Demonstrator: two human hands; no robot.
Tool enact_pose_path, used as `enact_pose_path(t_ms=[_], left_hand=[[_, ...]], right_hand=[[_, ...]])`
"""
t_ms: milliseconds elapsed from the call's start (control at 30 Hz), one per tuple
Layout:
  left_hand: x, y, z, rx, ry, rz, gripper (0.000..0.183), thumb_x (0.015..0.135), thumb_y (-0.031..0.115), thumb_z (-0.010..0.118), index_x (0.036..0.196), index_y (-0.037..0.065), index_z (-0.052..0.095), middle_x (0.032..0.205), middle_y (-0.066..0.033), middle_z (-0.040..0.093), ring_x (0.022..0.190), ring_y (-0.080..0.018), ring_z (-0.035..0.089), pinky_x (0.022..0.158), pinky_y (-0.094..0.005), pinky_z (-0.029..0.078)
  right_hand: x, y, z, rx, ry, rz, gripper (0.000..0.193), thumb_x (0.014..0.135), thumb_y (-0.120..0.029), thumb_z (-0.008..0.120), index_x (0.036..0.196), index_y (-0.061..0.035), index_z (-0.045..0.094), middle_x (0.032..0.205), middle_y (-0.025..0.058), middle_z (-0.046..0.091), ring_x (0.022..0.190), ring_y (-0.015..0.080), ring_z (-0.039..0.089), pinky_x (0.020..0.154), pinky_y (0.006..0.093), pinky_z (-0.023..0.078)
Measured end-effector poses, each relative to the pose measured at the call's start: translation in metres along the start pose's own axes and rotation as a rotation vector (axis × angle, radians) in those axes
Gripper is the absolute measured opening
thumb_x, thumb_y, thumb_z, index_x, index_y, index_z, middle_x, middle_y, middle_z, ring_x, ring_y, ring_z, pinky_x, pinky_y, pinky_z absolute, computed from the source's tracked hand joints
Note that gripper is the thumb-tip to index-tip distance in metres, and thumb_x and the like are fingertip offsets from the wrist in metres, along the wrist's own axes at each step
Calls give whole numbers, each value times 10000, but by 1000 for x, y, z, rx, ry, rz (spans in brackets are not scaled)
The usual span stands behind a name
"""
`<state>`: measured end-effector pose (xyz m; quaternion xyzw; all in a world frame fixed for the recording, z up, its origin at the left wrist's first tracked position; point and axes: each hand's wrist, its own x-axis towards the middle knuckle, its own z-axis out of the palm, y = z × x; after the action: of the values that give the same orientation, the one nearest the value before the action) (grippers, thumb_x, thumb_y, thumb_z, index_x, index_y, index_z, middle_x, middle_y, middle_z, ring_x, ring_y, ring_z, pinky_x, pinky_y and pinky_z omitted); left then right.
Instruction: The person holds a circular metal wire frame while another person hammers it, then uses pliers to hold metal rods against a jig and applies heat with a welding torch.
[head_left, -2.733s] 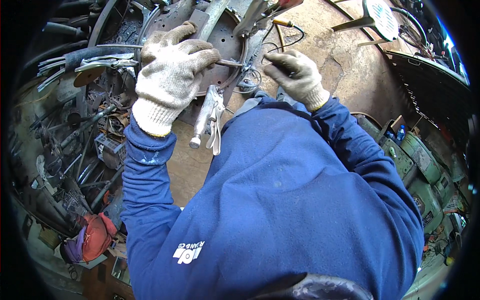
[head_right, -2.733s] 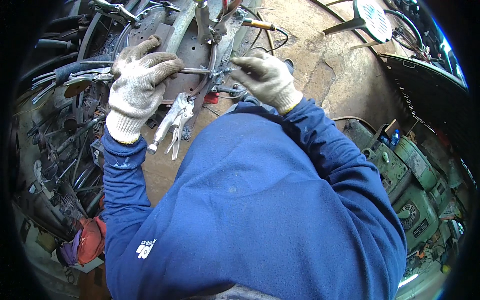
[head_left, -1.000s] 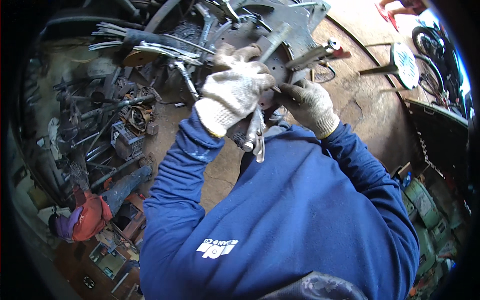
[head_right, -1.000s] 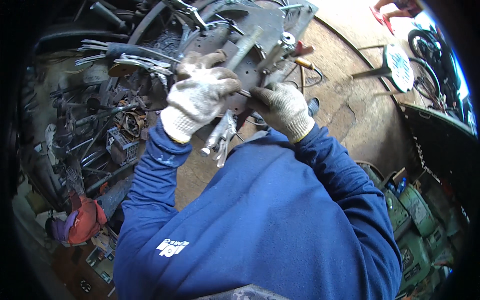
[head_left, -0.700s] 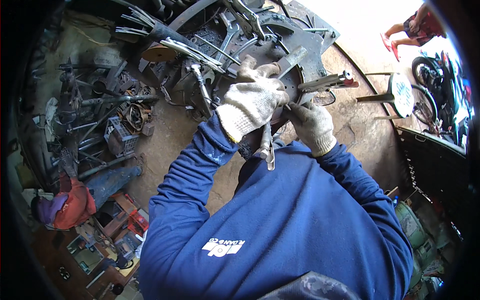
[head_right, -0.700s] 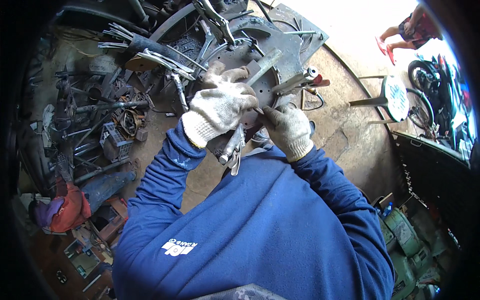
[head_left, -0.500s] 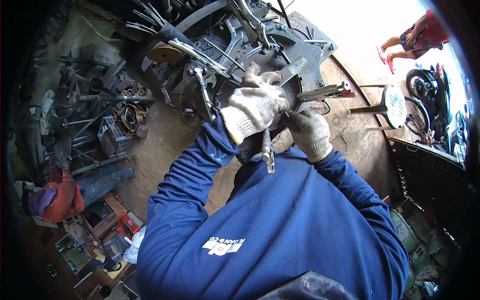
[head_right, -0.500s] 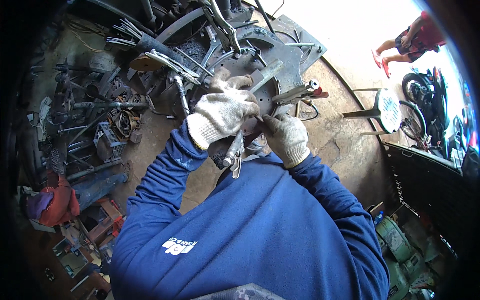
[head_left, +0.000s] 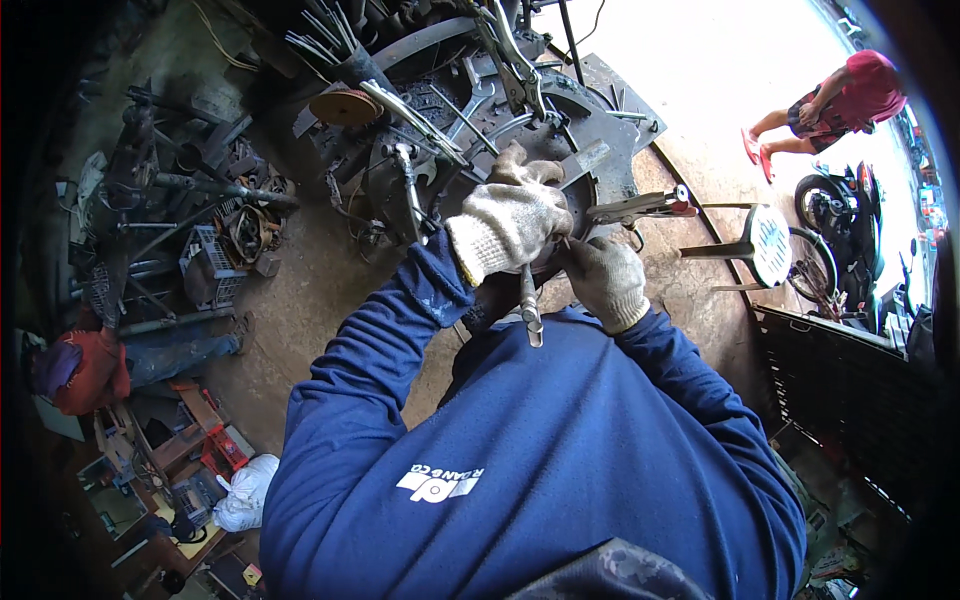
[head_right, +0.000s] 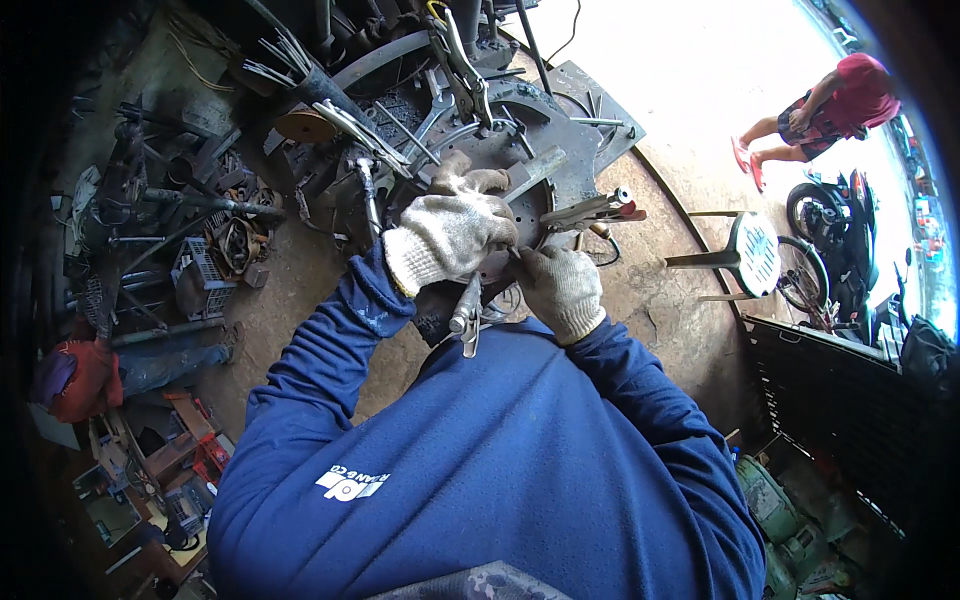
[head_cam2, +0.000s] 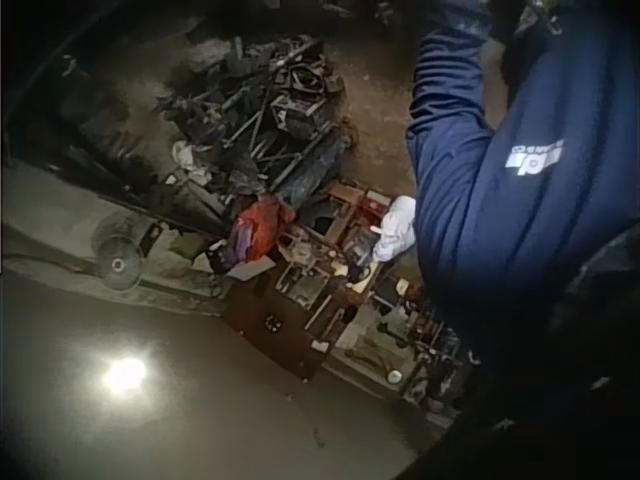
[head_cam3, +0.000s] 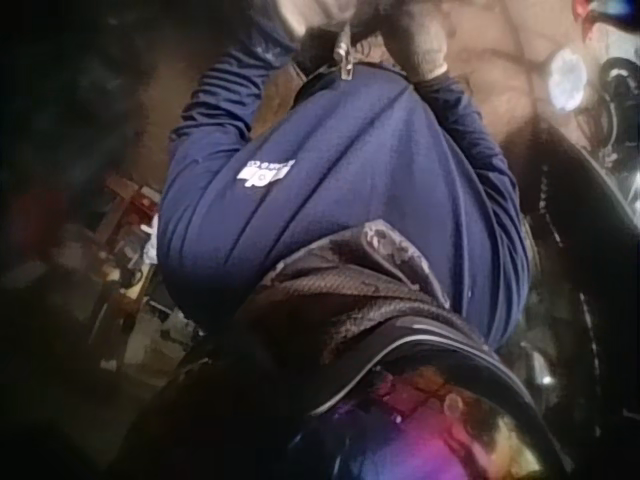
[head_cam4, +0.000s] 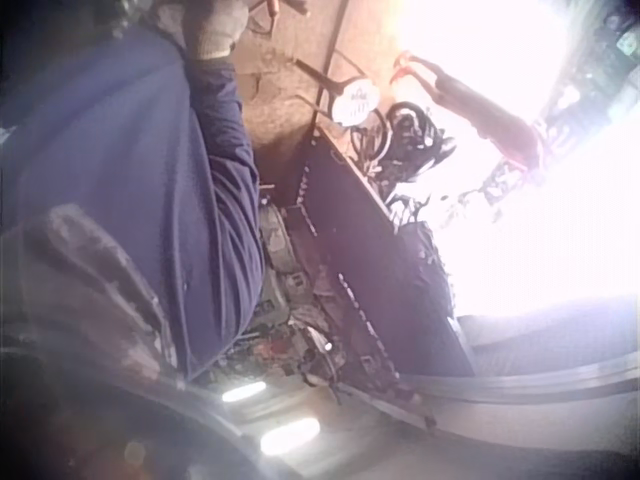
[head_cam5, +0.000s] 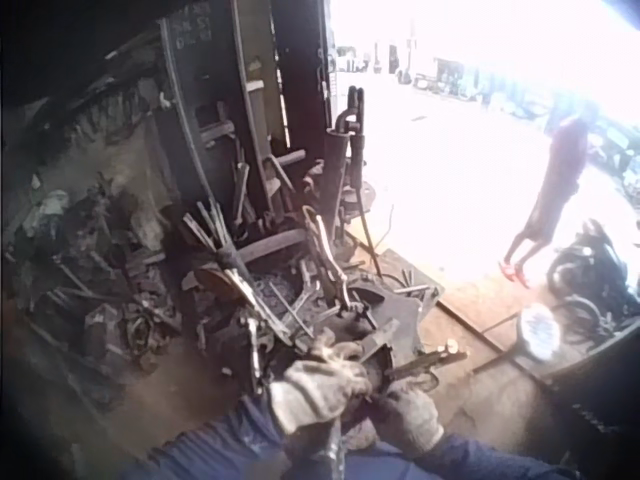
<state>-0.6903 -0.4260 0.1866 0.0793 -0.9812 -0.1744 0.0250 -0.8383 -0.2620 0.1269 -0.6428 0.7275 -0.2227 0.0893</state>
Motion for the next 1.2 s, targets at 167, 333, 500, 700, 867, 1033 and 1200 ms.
enact_pose_path(t_ms=[167, 333, 500, 700, 867, 1033, 1200], left_hand=[[-5, 2, 1, 237, 155, 58, 257, 834, 326, 671, 1076, 271, 738, 1158, 6, 717, 1284, -274, 566, 1120, -585, 312], [-28, 10, -11, 72, 601, -69, 255, 858, 254, 729, 1067, 117, 679, 1007, -52, 733, 890, -241, 726, 723, -420, 601], [-42, 35, -22, 32, 358, -639, 479, 911, 259, 724, 1335, 70, 606, 918, -190, 729, 789, -372, 727, 668, -458, 587], [-38, 28, -14, 66, 370, -702, 549, 930, 293, 697, 1415, 98, 530, 908, -195, 729, 796, -379, 727, 682, -495, 578], [-41, 26, -20, 35, 402, -755, 410, 934, 311, 696, 1265, 75, 638, 906, -195, 739, 801, -379, 732, 694, -491, 582], [-55, 29, -20, -116, 411, -742, 290, 943, 329, 690, 1019, 53, 734, 868, -178, 738, 808, -356, 735, 698, -464, 581], [-59, 41, -2, -184, 391, -700, 362, 920, 291, 730, 1150, 18, 672, 830, -176, 710, 785, -348, 718, 696, -451, 568]], right_hand=[[-3, 1, 0, 33, -12, 34, 236, 910, -339, 674, 953, -124, 759, 725, 162, 681, 660, 390, 680, 576, 499, 528], [-4, 3, 5, 82, -31, 46, 261, 908, -344, 676, 979, -109, 766, 745, 164, 693, 685, 387, 693, 598, 489, 544], [-4, 3, 4, 86, -20, 48, 276, 901, -346, 680, 979, -98, 771, 786, 161, 714, 719, 375, 706, 621, 478, 557], [-2, 3, 2, 83, -50, 32, 272, 911, -356, 671, 975, -111, 770, 803, 155, 715, 723, 375, 705, 620, 478, 554], [-2, -2, -3, 72, -82, 77, 260, 920, -358, 665, 955, -119, 763, 819, 152, 712, 742, 372, 702, 630, 483, 546], [-1, -4, -3, 76, -64, 57, 241, 927, -349, 669, 954, -127, 762, 837, 148, 708, 767, 368, 699, 643, 477, 543], [-2, -1, -1, 74, -69, 60, 228, 923, -349, 682, 961, -141, 768, 828, 149, 705, 764, 364, 697, 642, 477, 540]])
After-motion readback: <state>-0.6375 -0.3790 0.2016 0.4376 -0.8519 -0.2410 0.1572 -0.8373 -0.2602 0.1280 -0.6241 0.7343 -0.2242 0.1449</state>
